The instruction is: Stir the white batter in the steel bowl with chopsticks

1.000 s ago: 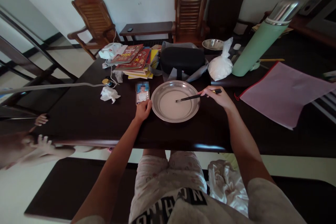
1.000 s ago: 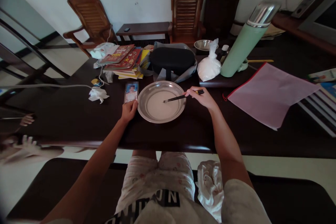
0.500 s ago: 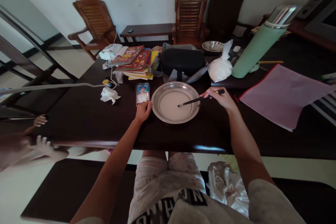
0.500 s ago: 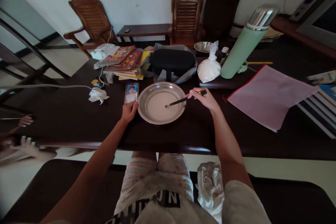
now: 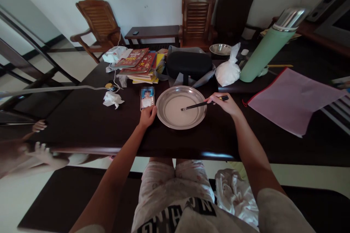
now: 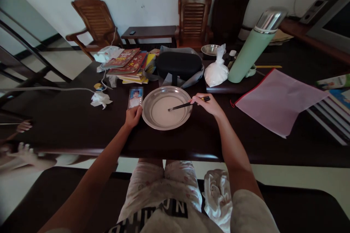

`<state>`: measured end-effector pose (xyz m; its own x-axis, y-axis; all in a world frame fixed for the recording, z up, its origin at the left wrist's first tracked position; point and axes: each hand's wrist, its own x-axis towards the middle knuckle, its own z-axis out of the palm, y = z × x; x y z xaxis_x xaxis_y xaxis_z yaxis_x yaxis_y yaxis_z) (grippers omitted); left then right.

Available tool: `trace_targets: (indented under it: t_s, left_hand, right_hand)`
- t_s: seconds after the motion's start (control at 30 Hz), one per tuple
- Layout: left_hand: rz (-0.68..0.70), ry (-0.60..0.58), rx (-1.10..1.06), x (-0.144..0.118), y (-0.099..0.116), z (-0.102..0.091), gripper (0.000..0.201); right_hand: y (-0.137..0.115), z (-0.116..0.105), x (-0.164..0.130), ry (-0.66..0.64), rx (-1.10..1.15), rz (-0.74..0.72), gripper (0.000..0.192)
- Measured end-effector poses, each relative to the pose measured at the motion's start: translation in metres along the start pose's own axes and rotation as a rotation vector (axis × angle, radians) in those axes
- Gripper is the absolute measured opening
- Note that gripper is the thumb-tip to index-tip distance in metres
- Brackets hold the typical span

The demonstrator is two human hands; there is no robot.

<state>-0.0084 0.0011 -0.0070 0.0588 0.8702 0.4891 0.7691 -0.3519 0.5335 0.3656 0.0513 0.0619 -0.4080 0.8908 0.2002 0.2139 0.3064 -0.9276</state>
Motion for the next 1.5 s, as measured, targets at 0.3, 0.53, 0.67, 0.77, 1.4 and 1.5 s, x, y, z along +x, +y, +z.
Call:
trace_targets:
  t_s: [0.3,0.53,0.67,0.77,1.4,1.5]
  left_hand:
    - [-0.006,-0.018,-0.004,0.001,-0.003,0.001,0.041]
    - [0.022,-0.008,-0.020,0.001,-0.001,0.000,0.041]
    - [0.018,-0.011,-0.004,0.001,0.000,-0.001,0.041]
    - [0.016,-0.014,-0.003,0.001,0.000,-0.001,0.041]
    - [-0.015,-0.033,-0.002,0.001,0.001,-0.001,0.042]
    - [-0.011,-0.028,-0.006,0.001,0.001,-0.001,0.043]
  right_hand:
    - [0.004,0.003,0.003,-0.062,-0.009,-0.025,0.037]
    - [-0.004,-0.005,-0.001,-0.055,0.000,0.011,0.041]
    - [-0.003,0.000,0.000,-0.111,-0.018,-0.016,0.036]
    - [-0.001,-0.005,-0.001,-0.001,-0.026,-0.035,0.036]
    - [-0.006,0.003,-0.001,-0.124,-0.003,-0.002,0.040]
    - [-0.006,0.006,0.000,-0.108,-0.036,-0.038,0.037]
